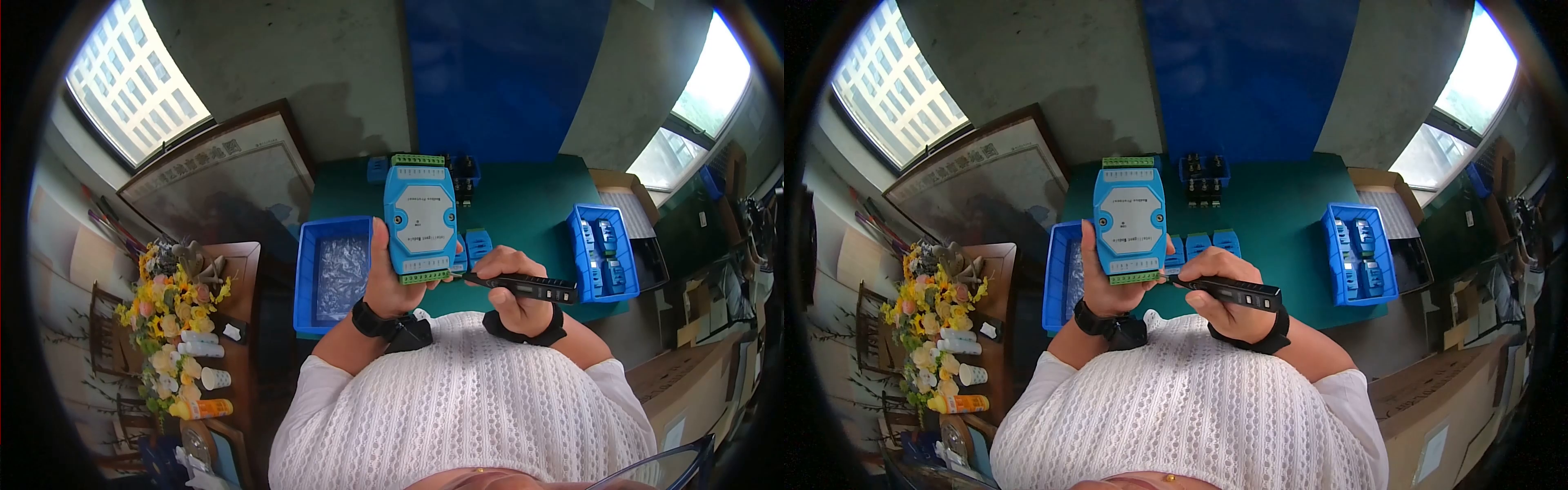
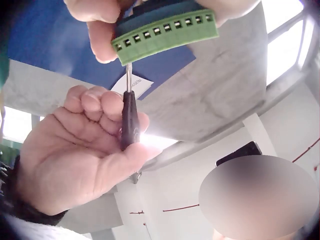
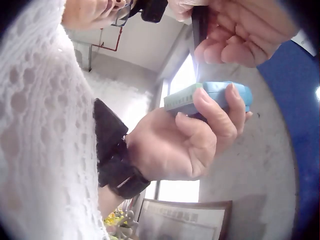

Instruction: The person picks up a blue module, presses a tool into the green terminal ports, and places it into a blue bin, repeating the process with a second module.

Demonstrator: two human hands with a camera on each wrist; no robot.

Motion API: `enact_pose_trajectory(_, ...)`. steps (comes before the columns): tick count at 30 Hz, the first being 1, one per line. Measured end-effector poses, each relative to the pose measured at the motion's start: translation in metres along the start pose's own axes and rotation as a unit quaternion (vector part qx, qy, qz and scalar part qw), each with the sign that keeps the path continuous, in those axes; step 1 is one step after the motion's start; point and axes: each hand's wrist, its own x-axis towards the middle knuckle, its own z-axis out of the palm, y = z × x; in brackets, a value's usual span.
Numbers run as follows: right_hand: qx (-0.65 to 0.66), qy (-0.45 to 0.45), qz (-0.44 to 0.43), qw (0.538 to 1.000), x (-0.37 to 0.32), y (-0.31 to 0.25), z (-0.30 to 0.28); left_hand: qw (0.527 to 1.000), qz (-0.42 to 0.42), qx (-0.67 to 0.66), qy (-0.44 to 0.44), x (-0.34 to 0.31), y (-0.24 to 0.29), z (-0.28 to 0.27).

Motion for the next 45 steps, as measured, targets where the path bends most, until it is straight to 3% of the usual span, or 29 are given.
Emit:
enact_pose_trajectory(8, -0.112, -0.066, -0.040, 0.991, 0.012, -0.013, -0.008, 1.000, 0.000, 0.005, 0.020, 0.000, 0.002, -0.004)
enact_pose_trajectory(23, -0.110, -0.081, -0.027, 0.990, 0.016, -0.013, -0.005, 1.000, 0.002, 0.026, 0.005, 0.003, 0.002, -0.012)
enact_pose_trajectory(26, -0.097, -0.063, -0.007, 0.993, 0.014, -0.011, -0.005, 1.000, 0.000, 0.016, 0.006, 0.003, 0.002, -0.010)
enact_pose_trajectory(35, -0.132, 0.044, -0.103, 0.985, 0.016, 0.000, 0.003, 0.994, 0.032, 0.103, 0.035, 0.001, -0.002, 0.001)
enact_pose_trajectory(41, -0.175, 0.049, -0.165, 0.969, 0.019, 0.003, 0.005, 0.991, 0.032, 0.111, 0.067, -0.001, -0.005, 0.000)
enact_pose_trajectory(45, -0.178, 0.054, -0.144, 0.972, 0.017, 0.002, 0.006, 0.989, 0.042, 0.123, 0.076, -0.001, -0.005, -0.001)
